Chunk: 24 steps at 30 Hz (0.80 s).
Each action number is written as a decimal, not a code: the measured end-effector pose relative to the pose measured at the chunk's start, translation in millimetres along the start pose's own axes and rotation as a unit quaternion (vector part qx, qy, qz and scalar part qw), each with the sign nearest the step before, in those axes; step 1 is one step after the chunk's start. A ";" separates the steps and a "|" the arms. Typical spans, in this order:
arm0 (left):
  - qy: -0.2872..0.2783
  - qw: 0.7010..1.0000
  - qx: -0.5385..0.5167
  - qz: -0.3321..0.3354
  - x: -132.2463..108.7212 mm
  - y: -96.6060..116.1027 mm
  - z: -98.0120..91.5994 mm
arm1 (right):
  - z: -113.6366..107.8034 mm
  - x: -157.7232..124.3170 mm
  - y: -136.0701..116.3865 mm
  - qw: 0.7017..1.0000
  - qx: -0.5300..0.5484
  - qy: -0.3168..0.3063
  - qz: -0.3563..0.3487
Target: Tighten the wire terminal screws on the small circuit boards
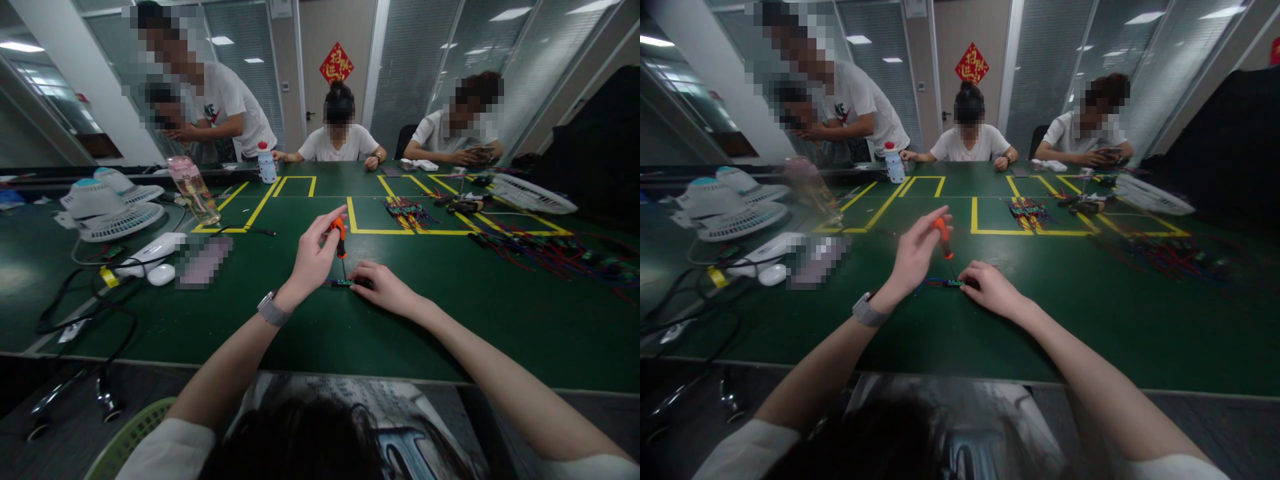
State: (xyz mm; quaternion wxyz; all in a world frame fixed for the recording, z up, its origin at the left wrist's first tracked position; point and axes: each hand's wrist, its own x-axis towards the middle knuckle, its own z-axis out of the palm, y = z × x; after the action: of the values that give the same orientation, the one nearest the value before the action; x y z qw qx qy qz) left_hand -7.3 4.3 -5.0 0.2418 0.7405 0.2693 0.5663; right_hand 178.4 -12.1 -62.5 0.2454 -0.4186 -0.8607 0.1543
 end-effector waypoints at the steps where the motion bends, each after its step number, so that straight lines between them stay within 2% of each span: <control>1: -0.007 1.000 -0.003 0.000 -0.2 0.4 0.6 | 0.0 0.1 0.1 1.000 0.000 -0.001 0.000; 7: 0.024 0.989 0.136 0.051 -2.3 6.0 1.4 | 0.0 0.0 1.1 1.000 0.000 0.004 -0.004; 9: 0.029 0.988 0.143 0.058 -3.0 6.1 0.5 | 0.3 -0.1 1.5 1.000 -0.001 0.007 -0.008; 15: 0.032 0.999 0.032 0.022 -1.9 2.9 1.3 | 0.3 -0.3 0.6 1.000 0.002 0.004 -0.005; 19: 0.063 0.998 0.031 -0.003 -0.2 2.3 2.0 | -0.3 -0.6 -0.1 1.000 -0.003 0.004 -0.004; 24: -0.012 0.996 -0.071 -0.054 0.3 0.1 3.1 | -0.6 -0.5 -0.6 1.000 -0.004 0.007 -0.006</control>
State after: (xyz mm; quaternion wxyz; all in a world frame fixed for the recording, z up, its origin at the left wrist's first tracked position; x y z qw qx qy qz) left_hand -4.2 4.2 -5.5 0.3271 0.7127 0.2652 0.5610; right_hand 178.6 -12.9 -61.9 0.2506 -0.4155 -0.8620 0.1468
